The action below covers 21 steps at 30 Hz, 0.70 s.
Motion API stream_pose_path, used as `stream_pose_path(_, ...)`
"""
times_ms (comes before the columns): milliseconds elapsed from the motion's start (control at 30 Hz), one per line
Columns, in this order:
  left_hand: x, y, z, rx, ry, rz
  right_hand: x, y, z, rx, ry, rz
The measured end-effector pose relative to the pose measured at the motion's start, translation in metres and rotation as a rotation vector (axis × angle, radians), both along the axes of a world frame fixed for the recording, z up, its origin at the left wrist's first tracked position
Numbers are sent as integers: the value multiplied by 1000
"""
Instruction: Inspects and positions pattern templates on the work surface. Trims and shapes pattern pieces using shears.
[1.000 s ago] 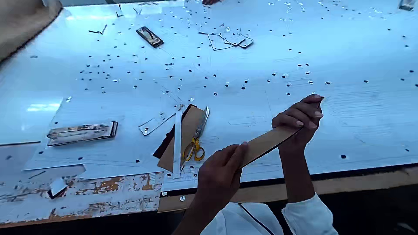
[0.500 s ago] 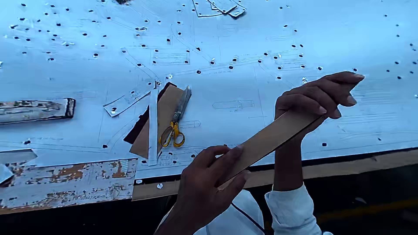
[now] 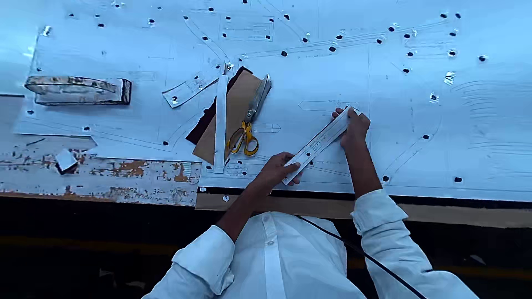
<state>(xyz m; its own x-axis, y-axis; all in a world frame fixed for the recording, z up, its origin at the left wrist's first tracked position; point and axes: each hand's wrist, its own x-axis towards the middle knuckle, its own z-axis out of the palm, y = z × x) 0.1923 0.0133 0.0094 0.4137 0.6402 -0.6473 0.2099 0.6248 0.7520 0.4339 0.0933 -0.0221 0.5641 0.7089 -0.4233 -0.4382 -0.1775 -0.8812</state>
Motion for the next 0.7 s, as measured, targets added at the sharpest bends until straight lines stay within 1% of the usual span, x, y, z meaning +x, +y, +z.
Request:
stream_pose_path(33,0,-2,0,119,130,-21,0,1,-4,-5,-20,-13)
stream_pose_path(100,0,-6,2,427,459,-137,0,3,-3,3,-36,-34)
stream_pose_path(133,1,-9,2,542,582,-197,0,4,-2,4,-30,-40)
stream_pose_path(233,6,-13,-2,716,759,-286,-1,4,1,15,7,-53)
stream_pose_path(300,7,-14,-4,750,795,-292,-1,2,0,35,29,-47)
stream_pose_path(533,6,-19,-9,814,787,-262,1,-2,0,52,33,14)
stream_pose_path(667,5,-20,-7,803,769,-239,2,-3,1,92,63,31)
stream_pose_path(700,4,-20,-4,765,756,-225,2,-3,0,90,59,31)
